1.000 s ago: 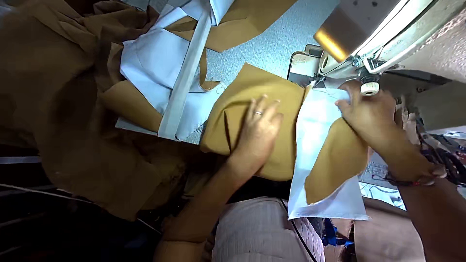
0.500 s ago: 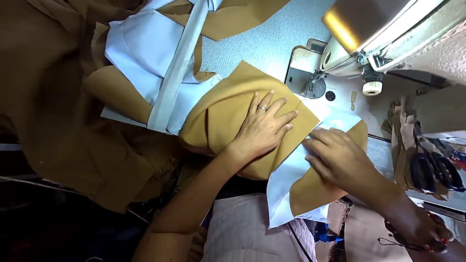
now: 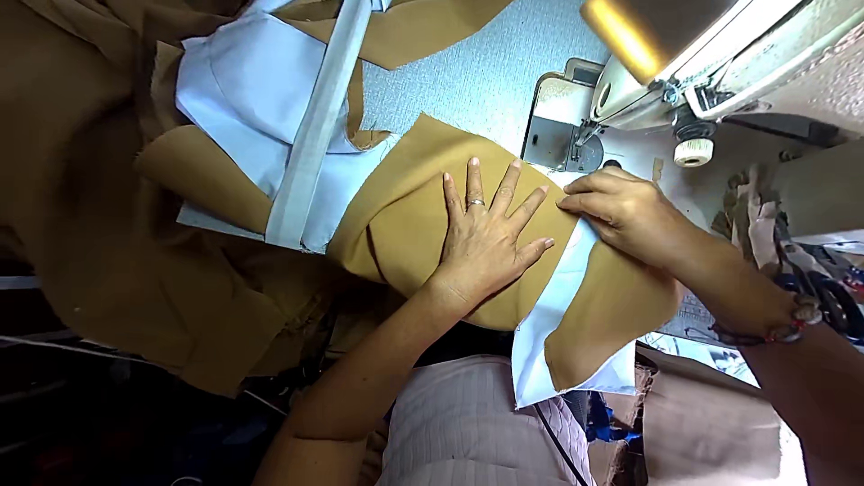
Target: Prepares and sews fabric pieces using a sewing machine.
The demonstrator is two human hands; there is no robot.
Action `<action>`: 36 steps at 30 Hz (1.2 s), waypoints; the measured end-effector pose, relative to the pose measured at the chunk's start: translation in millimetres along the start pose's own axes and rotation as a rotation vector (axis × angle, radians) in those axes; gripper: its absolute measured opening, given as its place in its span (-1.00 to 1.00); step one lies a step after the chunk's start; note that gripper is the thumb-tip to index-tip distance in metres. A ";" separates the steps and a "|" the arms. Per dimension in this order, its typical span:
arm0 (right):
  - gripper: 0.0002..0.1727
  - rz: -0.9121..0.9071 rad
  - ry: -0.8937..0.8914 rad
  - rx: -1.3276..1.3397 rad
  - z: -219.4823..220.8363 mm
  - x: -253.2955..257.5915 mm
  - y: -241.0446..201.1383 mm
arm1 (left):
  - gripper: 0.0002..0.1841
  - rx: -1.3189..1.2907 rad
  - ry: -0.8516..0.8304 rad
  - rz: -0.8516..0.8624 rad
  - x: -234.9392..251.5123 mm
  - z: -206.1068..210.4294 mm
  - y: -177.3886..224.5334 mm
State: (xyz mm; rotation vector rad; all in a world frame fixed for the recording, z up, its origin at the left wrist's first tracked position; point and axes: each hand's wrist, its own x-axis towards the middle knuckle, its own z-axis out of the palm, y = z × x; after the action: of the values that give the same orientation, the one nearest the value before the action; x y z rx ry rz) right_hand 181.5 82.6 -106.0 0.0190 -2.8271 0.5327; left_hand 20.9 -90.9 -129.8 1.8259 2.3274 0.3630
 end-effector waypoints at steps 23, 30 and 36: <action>-0.67 -0.218 -0.107 0.045 -8.7 16.0 38.8 | -0.77 -0.303 0.356 -0.046 -21.3 19.1 43.6; -0.70 -0.230 -0.076 0.032 -7.4 20.8 40.1 | -0.66 -0.263 0.322 -0.092 -14.8 15.5 47.5; -0.72 -0.272 -0.034 -0.033 -6.4 23.4 38.5 | -0.81 -0.246 0.333 -0.105 -13.3 13.5 49.6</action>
State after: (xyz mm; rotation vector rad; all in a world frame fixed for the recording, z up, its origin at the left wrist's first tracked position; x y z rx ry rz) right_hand 158.1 121.6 -107.9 0.4036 -2.8011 0.4264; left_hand 74.0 -91.5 -128.8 1.6225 2.4372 0.9560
